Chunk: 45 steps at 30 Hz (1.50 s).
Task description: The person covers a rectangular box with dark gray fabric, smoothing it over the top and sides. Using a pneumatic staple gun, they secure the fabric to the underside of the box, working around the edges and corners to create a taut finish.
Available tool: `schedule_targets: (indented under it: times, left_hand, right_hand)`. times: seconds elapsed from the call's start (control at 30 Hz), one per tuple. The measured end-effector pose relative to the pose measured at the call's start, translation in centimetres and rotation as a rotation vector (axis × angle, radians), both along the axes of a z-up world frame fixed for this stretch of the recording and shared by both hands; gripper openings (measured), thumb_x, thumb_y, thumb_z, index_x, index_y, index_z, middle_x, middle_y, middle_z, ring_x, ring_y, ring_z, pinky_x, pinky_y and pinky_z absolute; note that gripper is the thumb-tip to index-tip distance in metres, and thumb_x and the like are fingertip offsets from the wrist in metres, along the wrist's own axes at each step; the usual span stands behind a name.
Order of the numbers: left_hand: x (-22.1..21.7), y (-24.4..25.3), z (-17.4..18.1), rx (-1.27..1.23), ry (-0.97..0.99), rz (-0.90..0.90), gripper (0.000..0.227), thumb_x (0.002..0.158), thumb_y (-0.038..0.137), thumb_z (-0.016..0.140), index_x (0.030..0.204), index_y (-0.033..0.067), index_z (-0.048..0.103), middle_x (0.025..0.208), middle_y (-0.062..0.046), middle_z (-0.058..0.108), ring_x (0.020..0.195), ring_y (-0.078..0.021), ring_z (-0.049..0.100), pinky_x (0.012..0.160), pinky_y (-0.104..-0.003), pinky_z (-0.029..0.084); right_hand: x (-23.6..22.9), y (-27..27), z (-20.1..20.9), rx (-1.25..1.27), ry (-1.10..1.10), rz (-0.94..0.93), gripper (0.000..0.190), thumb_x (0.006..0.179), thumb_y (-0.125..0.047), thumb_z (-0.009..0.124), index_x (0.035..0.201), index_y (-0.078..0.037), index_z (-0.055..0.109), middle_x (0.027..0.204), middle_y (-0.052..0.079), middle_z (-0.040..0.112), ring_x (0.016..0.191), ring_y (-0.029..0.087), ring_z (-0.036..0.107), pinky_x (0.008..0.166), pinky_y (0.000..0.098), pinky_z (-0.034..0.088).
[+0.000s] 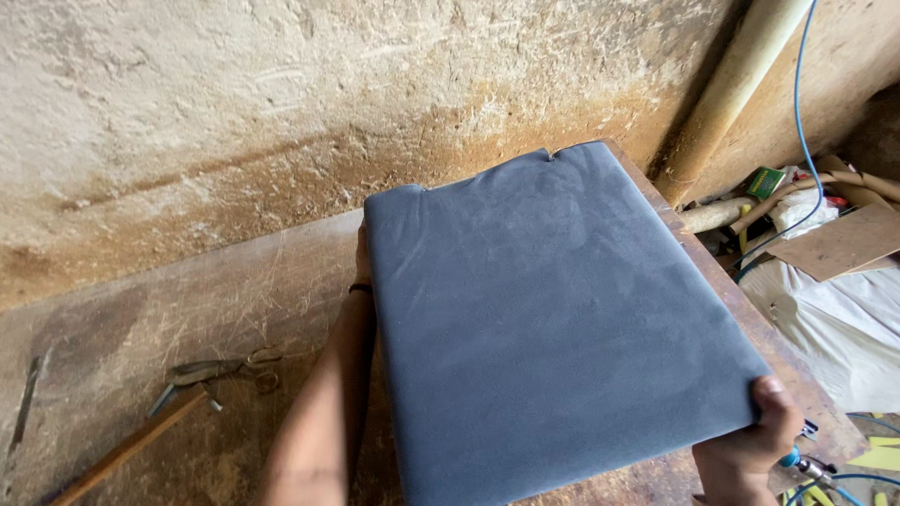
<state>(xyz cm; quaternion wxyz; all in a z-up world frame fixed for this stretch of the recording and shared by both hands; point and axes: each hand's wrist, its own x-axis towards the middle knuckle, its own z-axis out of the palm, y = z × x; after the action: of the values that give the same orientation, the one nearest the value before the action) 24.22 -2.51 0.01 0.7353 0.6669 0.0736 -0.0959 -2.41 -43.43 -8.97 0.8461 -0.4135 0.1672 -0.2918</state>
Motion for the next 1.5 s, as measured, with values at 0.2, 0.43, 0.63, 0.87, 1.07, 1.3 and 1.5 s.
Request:
schedule_targets:
  times: [0.2,0.43,0.63,0.87,1.07,1.3,1.5]
  left_hand:
    - [4.7,1.6,1.9,0.256,-0.187,0.091,0.088,0.097,0.072,0.022,0.133,0.0046,0.065,0.118,-0.016,0.074,0.11,-0.028,0.072,0.092,-0.042,0.059]
    - [10.4,0.8,9.1,1.121,-0.097,0.042,0.091,0.096,0.078,0.018,0.132,0.0119,0.069,0.135,-0.017,0.066,0.126,-0.0349,0.06,0.109,-0.05,0.045]
    - [7.7,-1.5,5.4,1.271,-0.238,-0.08,0.075,0.095,0.069,0.033,0.14,0.0148,0.057,0.145,-0.013,0.058,0.133,-0.0328,0.056,0.113,-0.051,0.04]
    - [5.7,-0.3,1.6,1.498,-0.243,-0.111,0.069,0.099,0.063,0.042,0.149,0.0163,0.047,0.153,-0.014,0.047,0.141,-0.0352,0.041,0.117,-0.054,0.028]
    - [3.5,-0.3,1.6,1.478,-0.251,-0.091,0.07,0.099,0.065,0.044,0.152,0.0197,0.047,0.157,-0.012,0.046,0.147,-0.033,0.039,0.123,-0.051,0.027]
    - [-1.3,6.8,1.9,1.438,-0.005,0.021,0.072,0.097,0.066,0.044,0.157,0.026,0.041,0.162,-0.01,0.039,0.151,-0.031,0.035,0.124,-0.05,0.028]
    - [-7.8,2.9,5.0,1.422,-0.23,0.017,0.099,0.094,0.073,0.039,0.16,0.0021,0.019,0.166,-0.031,0.008,0.151,-0.0514,0.005,0.118,-0.067,0.013]
  right_hand:
    - [3.2,0.7,1.9,0.103,0.031,-0.053,0.052,0.089,-0.049,0.053,0.122,-0.01,0.06,0.126,0.009,0.062,0.12,0.028,0.056,0.104,0.0439,0.041]
    - [6.6,9.3,-2.0,0.561,0.516,-0.152,0.041,0.09,-0.04,0.045,0.12,-0.015,0.057,0.118,0.007,0.064,0.116,0.021,0.061,0.1,0.045,0.049]
    - [7.8,7.1,-6.4,0.164,0.691,0.272,0.04,0.101,-0.043,0.036,0.12,-0.016,0.06,0.114,0.007,0.064,0.108,0.02,0.059,0.095,0.0437,0.048]
    - [0.5,6.4,-2.4,0.018,0.395,0.51,0.067,0.099,-0.057,0.042,0.123,0.004,0.056,0.108,0.018,0.06,0.1,0.028,0.061,0.087,0.0489,0.053]
    - [-0.3,10.1,4.8,0.171,0.424,0.778,0.083,0.081,-0.069,0.053,0.128,0.0,0.056,0.11,0.022,0.073,0.084,0.036,0.074,0.063,0.0471,0.059]
    - [0.0,11.3,4.2,-0.084,0.454,0.756,0.045,0.099,-0.029,0.067,0.117,0.012,0.062,0.09,0.028,0.072,0.062,0.036,0.068,0.052,0.0475,0.056]
    - [-2.9,11.8,4.9,-0.327,0.373,0.607,0.023,0.091,-0.014,0.072,0.101,0.007,0.073,0.086,0.017,0.067,0.077,0.019,0.06,0.071,0.0349,0.049]
